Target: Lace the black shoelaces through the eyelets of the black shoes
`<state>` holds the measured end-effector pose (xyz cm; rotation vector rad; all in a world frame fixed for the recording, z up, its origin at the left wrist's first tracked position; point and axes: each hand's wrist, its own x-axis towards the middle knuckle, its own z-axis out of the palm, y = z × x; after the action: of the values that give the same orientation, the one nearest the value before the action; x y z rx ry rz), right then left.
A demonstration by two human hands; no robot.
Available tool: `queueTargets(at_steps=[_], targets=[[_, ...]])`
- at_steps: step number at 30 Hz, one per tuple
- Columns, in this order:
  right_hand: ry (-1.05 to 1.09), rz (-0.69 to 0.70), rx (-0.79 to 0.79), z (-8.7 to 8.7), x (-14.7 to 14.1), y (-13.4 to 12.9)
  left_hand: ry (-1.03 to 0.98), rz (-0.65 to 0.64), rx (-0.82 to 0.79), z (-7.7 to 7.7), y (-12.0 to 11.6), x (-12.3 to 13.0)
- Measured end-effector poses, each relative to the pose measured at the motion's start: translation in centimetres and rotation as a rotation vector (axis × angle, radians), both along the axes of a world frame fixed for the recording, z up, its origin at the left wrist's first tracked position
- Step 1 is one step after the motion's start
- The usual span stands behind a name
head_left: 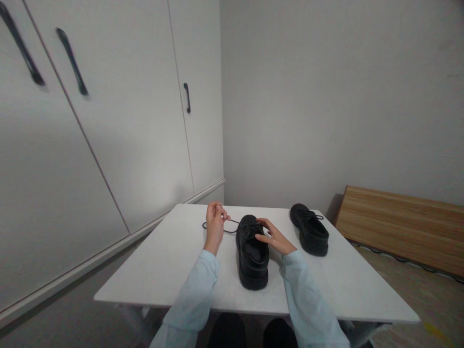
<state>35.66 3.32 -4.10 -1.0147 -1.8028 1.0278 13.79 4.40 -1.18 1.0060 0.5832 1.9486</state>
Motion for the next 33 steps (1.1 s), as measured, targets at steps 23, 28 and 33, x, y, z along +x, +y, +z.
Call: queueTargets(at_steps=[23, 28, 33], targets=[[-0.018, -0.012, 0.228, 1.1, -0.8, -1.1, 0.843, -0.339, -0.08, -0.9, -0.2, -0.9], [-0.012, 0.004, 0.279, 1.3, -1.4, -1.3, 0.901, -0.372, -0.105, -1.0, -0.2, -0.9], [-0.035, -0.036, 0.288, 0.9, -2.0, -1.1, 0.901, -0.349, -0.088, -1.7, 0.1, -0.7]])
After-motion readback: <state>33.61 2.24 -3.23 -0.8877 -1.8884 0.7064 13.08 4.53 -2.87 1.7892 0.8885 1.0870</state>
